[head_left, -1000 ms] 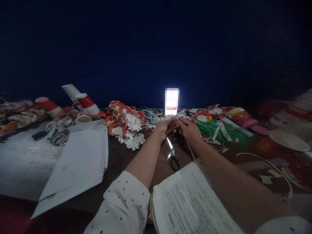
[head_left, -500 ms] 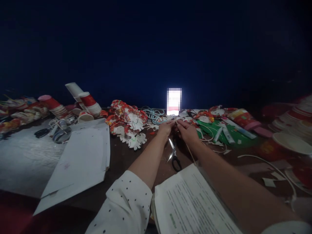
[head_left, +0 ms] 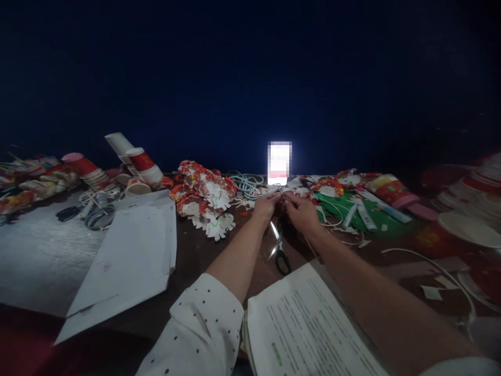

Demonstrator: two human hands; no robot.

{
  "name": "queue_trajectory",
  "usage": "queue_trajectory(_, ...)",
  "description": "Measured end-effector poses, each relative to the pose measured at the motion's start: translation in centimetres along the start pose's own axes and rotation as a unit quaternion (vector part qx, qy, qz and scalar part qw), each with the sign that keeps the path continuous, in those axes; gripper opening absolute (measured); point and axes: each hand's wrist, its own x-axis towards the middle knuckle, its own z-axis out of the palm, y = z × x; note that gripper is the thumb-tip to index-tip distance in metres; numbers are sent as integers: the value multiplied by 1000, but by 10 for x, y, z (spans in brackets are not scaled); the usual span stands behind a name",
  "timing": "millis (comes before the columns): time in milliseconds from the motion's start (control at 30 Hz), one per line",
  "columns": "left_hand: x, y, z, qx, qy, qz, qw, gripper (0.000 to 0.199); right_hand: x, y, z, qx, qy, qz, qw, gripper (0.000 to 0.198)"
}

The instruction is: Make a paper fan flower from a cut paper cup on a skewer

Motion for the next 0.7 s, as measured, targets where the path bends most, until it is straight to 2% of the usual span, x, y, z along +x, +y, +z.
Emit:
queue_trajectory(333, -16, 15, 8, -44, -3, -20, 999, 15, 2, 5, 6, 202, -35, 90, 975, 54)
queue_trajectory(500, -18, 15, 8, -55, -4, -25, 998, 14, 1, 5, 10, 207, -35, 111, 971, 55)
queue_trajectory(700, -15, 14, 7, -29, 0, -21, 999, 11, -4, 4, 11, 192, -31, 85, 977, 55)
